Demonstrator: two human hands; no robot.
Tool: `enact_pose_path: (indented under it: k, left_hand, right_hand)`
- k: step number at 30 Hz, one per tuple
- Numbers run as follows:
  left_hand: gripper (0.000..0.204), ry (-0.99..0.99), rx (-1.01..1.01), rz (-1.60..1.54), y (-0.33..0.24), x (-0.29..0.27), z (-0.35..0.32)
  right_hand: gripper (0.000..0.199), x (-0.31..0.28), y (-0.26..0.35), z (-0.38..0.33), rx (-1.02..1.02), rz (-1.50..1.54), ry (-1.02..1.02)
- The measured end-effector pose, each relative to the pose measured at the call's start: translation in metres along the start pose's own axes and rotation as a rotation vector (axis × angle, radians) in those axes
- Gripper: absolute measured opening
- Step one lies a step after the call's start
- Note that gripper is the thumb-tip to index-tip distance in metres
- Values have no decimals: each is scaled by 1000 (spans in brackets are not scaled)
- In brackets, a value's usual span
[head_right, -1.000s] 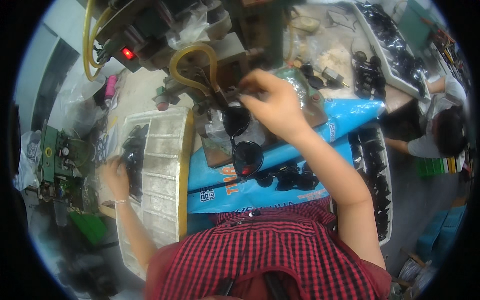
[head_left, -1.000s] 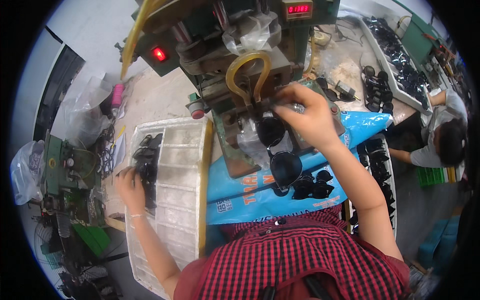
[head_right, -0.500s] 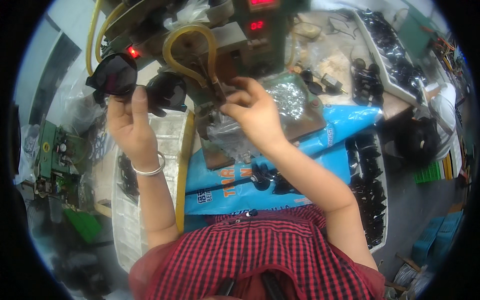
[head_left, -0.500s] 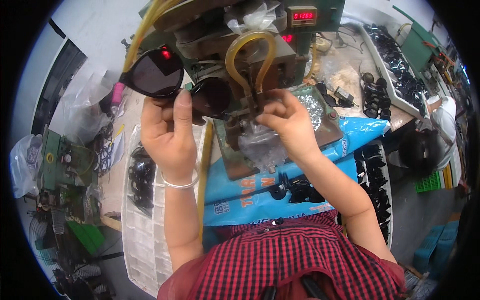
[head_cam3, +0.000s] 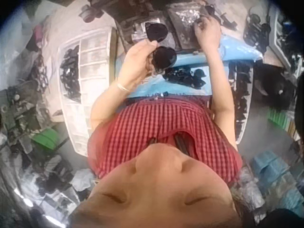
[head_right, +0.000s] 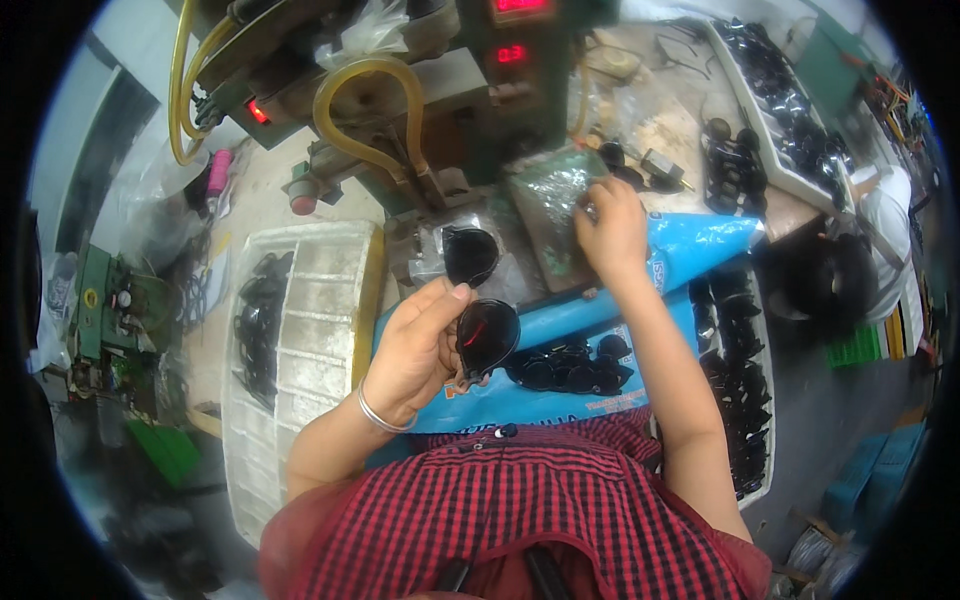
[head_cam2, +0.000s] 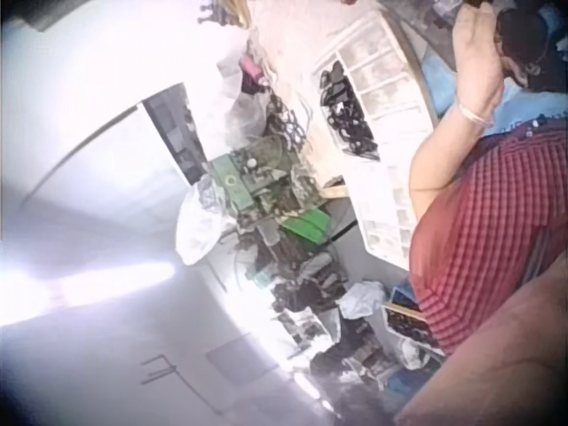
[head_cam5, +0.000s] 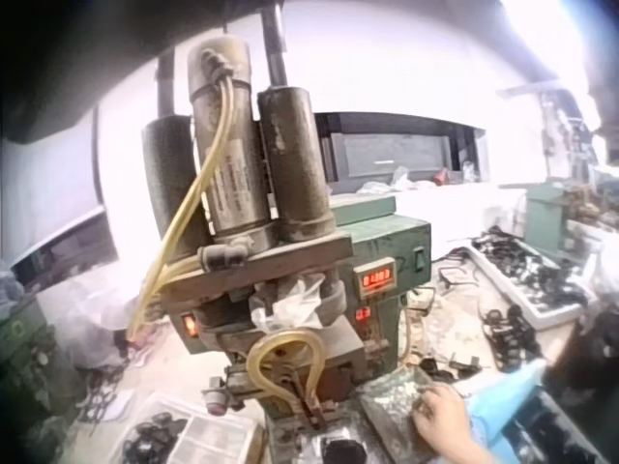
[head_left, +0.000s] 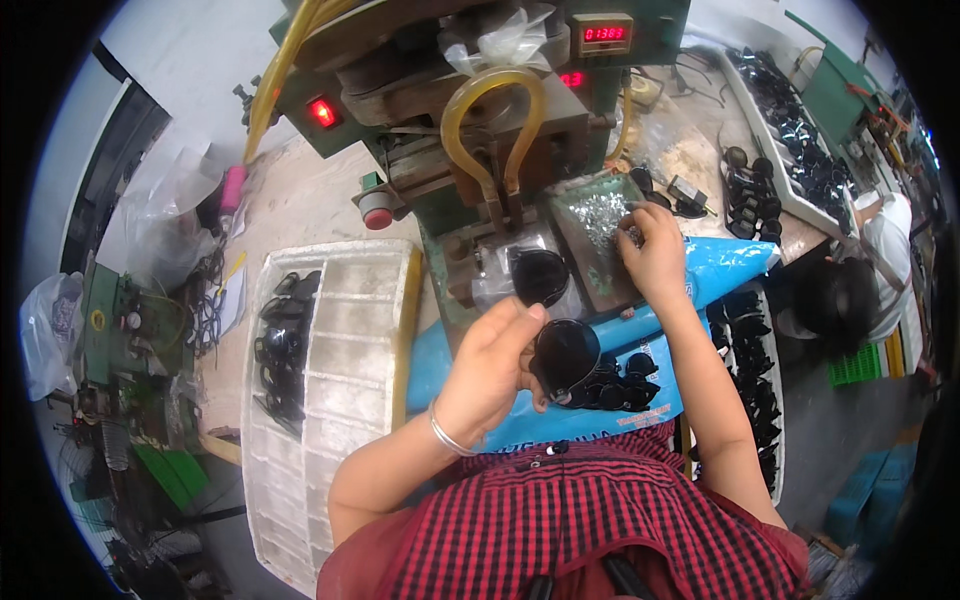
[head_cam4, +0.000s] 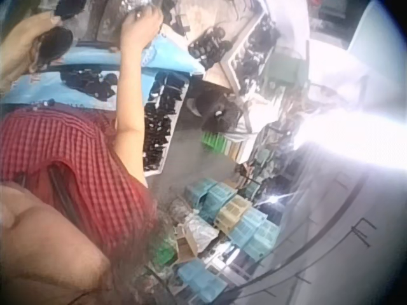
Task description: The person assembles sunglasses by picking up black frames and lenses, placing them into a machine to attach the nose bridge, and then placing the finished units into a white tray. The process is repeated continuously.
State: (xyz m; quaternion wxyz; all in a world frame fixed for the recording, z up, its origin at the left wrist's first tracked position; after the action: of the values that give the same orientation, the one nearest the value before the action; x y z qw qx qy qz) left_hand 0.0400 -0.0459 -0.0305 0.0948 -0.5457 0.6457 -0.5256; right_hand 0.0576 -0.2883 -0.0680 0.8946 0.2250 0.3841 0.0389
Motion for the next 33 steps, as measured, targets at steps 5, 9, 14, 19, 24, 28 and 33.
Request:
enact_pose_path:
  k: [5,9,14,19,24,28,33]
  left_hand:
    - [19,-3,-2,-11,4,-1,6]
    - [19,-30,-9,-15,0,4,7]
    - [22,-10,41,39,2,-5,8]
    - [26,235,-4,55,7,-1,-6]
    - [21,-748,975,1343,-52,-119,-98]
    - [26,-1252,638,1756,-73,-274,-169]
    - [51,-990,334,1997,-45,-376,-179]
  right_hand:
    - [17,3,14,-1,-95,66,-121]
    - [29,37,40,9,-395,-21,57]
    - [7,35,39,12,-446,-65,80]
    - [14,16,23,10,-271,-36,-39]
    - [24,25,-11,6,-173,0,38]
    - [25,24,-3,13,-153,62,31]
    - [22,27,6,20,-52,76,59]
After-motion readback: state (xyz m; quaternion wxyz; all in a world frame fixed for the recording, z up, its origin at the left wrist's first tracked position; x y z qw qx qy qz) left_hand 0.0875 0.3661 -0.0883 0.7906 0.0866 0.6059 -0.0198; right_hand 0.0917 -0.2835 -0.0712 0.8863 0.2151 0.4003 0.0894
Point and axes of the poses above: each hand's wrist, its own z-axis towards the middle knuckle, its own x-axis out of the palm, y = z × x, the point moved 7 cm from there along z, towards the middle knuckle, and after that the axes turned 6 degrees about -y, right-handed, at the moved point
